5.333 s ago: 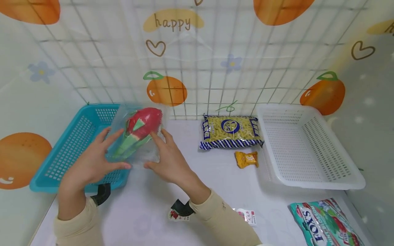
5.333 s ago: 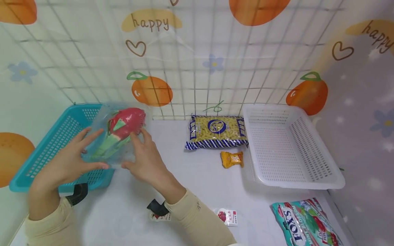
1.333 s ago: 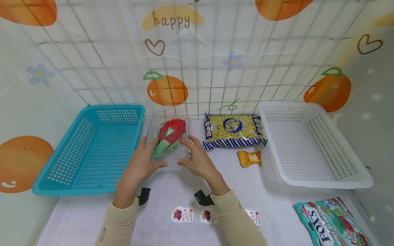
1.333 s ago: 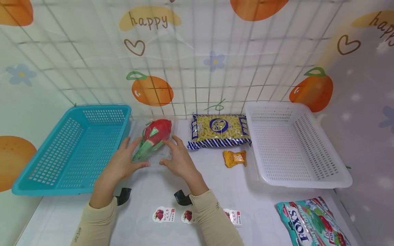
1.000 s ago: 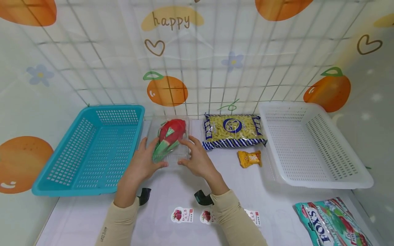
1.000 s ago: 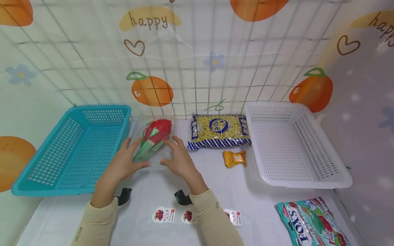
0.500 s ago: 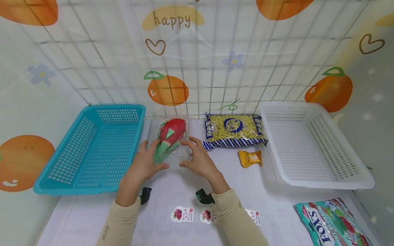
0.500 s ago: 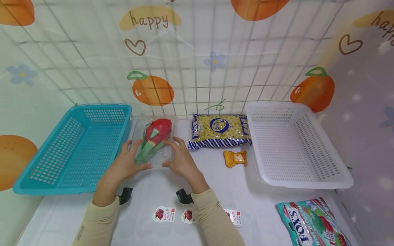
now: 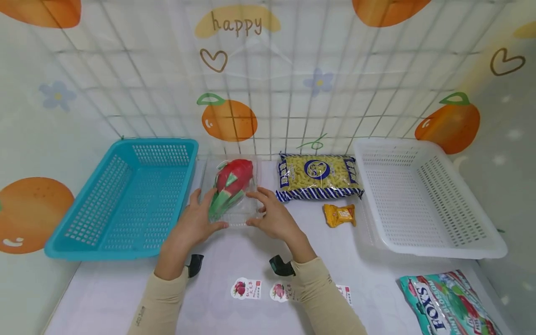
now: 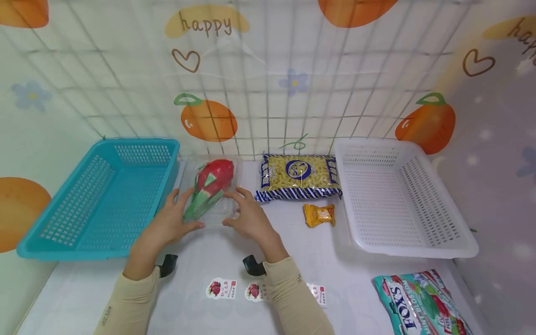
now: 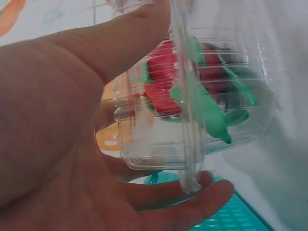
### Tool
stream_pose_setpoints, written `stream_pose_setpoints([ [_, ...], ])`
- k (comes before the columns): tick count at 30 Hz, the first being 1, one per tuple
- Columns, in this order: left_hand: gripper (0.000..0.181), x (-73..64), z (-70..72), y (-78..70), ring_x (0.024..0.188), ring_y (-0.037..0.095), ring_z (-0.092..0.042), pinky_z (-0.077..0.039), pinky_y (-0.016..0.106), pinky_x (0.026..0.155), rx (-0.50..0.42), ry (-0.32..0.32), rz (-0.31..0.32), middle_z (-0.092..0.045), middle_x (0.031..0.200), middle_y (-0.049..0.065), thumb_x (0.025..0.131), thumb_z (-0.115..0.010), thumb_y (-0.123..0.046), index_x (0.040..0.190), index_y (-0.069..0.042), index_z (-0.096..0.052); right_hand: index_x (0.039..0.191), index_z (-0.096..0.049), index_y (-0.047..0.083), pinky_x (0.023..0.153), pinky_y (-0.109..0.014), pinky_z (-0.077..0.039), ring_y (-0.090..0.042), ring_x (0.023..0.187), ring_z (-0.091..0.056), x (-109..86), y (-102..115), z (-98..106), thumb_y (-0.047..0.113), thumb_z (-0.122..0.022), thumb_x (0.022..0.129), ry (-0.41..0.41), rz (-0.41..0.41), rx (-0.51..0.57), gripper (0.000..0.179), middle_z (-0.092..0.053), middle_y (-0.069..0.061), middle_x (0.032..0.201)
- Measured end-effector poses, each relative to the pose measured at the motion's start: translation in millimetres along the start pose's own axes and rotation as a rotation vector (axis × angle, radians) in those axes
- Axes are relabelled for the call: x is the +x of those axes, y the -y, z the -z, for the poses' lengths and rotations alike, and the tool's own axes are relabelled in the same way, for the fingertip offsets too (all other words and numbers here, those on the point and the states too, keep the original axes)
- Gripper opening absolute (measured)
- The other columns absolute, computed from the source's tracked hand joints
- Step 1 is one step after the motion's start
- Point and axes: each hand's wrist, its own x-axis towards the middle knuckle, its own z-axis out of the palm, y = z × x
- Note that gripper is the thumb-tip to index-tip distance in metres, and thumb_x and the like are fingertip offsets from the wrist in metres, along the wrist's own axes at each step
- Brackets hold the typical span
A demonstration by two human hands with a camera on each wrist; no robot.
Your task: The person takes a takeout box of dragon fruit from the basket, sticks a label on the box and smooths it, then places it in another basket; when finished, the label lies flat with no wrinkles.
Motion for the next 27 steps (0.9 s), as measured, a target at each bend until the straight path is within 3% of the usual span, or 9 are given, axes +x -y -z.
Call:
stream_pose_setpoints([
  [9,0.095,-13.6,-1.8,-1.3,0.149,0.053,-0.018,-0.039,0.074,0.107,0.049,-0.089,-0.1,-0.015,0.162,0.033,0.085,-0.083,-0.035,0.158,-0.006,-0.03,0.146,-0.055,0.022,0.093,-0.043,-0.059,-0.029,0.116,-0.065,-20.4,-10,15,0.03,-0.079,0.091,-0.092,0.017,-0.002,0.06,-0.05,-0.004,0.153],
  [15,0.087,-42.0,-4.0,-2.2,0.147,0.05,-0.02,-0.04,0.072,0.108,0.057,-0.17,-0.164,-0.021,0.159,0.031,0.086,-0.083,-0.029,0.154,-0.004,-0.038,0.143,-0.057,0.019,0.093,-0.044,-0.057,-0.029,0.115,-0.065,-55.1,-27,37,0.032,-0.077,0.092,-0.075,-0.009,-0.115,0.057,-0.057,-0.004,0.147],
  [19,0.082,-63.1,-5.0,-2.3,0.142,0.048,-0.027,-0.047,0.069,0.102,0.094,-0.227,-0.156,-0.031,0.153,0.028,0.084,-0.085,-0.03,0.151,-0.004,-0.044,0.141,-0.059,0.017,0.094,-0.047,-0.057,-0.029,0.116,-0.066,-80.1,-42,53,0.034,-0.078,0.091,-0.045,-0.002,-0.205,0.056,-0.059,-0.004,0.144],
  [23,0.08,-76.9,-13.6,-0.9,0.135,0.045,-0.035,-0.051,0.066,0.099,0.138,-0.206,-0.132,-0.04,0.147,0.026,0.084,-0.084,-0.037,0.148,-0.007,-0.049,0.139,-0.061,0.015,0.095,-0.048,-0.056,-0.029,0.115,-0.067,-100.7,-54,62,0.032,-0.079,0.09,-0.025,-0.001,-0.255,0.055,-0.062,-0.004,0.14],
  [27,0.073,-86.4,-25.2,1.4,0.131,0.041,-0.041,-0.053,0.06,0.099,0.092,-0.139,-0.134,-0.048,0.141,0.022,0.086,-0.082,-0.038,0.146,-0.008,-0.052,0.137,-0.062,0.015,0.099,-0.05,-0.054,-0.029,0.117,-0.065,-118.9,-62,65,0.031,-0.08,0.09,-0.013,-0.009,-0.285,0.053,-0.063,-0.004,0.138],
])
